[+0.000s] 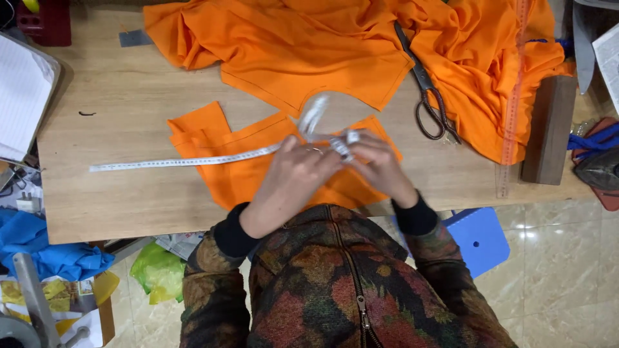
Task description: Arranging and measuring cut orange fabric pieces on a workbench to check dimensions.
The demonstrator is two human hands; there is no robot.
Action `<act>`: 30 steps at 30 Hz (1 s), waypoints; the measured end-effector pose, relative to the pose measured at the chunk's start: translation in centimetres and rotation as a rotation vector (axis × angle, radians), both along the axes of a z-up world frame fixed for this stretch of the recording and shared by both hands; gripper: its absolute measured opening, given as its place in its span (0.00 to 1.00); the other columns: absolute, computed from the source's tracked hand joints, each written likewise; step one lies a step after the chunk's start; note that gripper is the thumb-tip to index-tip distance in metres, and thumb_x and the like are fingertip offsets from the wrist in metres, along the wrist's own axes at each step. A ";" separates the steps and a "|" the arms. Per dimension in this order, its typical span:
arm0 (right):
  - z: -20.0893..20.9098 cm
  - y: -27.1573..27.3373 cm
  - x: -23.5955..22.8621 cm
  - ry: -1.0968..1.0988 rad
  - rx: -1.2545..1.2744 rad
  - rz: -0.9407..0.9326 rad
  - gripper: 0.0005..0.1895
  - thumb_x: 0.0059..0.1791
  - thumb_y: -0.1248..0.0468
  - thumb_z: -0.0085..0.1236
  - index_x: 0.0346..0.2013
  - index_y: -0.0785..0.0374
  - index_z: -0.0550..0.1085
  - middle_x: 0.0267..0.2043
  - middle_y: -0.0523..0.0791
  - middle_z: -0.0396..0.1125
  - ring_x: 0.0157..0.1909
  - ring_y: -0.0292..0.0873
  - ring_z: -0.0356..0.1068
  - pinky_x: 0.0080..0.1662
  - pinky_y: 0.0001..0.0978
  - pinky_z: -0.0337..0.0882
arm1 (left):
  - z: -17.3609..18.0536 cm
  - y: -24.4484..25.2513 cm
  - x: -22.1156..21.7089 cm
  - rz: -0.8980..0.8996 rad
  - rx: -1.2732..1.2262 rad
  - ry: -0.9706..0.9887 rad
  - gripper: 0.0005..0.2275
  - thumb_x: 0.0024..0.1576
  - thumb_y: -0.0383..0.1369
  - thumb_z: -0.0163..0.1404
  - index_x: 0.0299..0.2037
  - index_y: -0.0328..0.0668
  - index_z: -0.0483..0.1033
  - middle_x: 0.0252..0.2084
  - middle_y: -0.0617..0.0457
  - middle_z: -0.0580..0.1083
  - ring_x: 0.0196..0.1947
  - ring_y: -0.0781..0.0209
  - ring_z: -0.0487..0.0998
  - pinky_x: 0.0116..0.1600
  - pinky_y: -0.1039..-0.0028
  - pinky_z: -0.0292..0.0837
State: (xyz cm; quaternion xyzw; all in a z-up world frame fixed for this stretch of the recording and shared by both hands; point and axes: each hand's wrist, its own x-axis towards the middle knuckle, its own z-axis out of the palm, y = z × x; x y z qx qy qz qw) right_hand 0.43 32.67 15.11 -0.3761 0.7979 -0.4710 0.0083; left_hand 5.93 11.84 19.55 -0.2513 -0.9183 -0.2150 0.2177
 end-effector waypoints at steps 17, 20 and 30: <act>-7.7 44.5 -16.5 0.248 0.069 -0.956 0.07 0.68 0.67 0.53 0.52 0.65 0.78 0.40 0.45 0.72 0.40 0.41 0.71 0.47 0.33 0.72 | -6.8 -9.6 -1.5 0.081 0.349 -0.805 0.05 0.64 0.33 0.51 0.40 0.46 0.80 0.27 0.45 0.77 0.36 0.42 0.74 0.44 0.59 0.68; -8.8 44.4 -17.4 0.317 0.403 -1.154 0.13 0.58 0.63 0.56 0.56 0.59 0.76 0.42 0.45 0.77 0.40 0.43 0.75 0.41 0.35 0.73 | -9.2 -8.3 -2.7 0.086 0.395 -0.809 0.07 0.66 0.33 0.49 0.39 0.45 0.80 0.24 0.53 0.73 0.25 0.56 0.69 0.35 0.66 0.60; -11.0 16.0 -6.3 0.480 0.915 -0.370 0.18 0.54 0.55 0.64 0.57 0.54 0.75 0.50 0.47 0.68 0.45 0.48 0.68 0.47 0.39 0.65 | -9.5 -0.9 -3.6 0.042 0.417 -0.903 0.05 0.60 0.36 0.53 0.38 0.51 0.82 0.25 0.52 0.80 0.32 0.44 0.82 0.42 0.60 0.74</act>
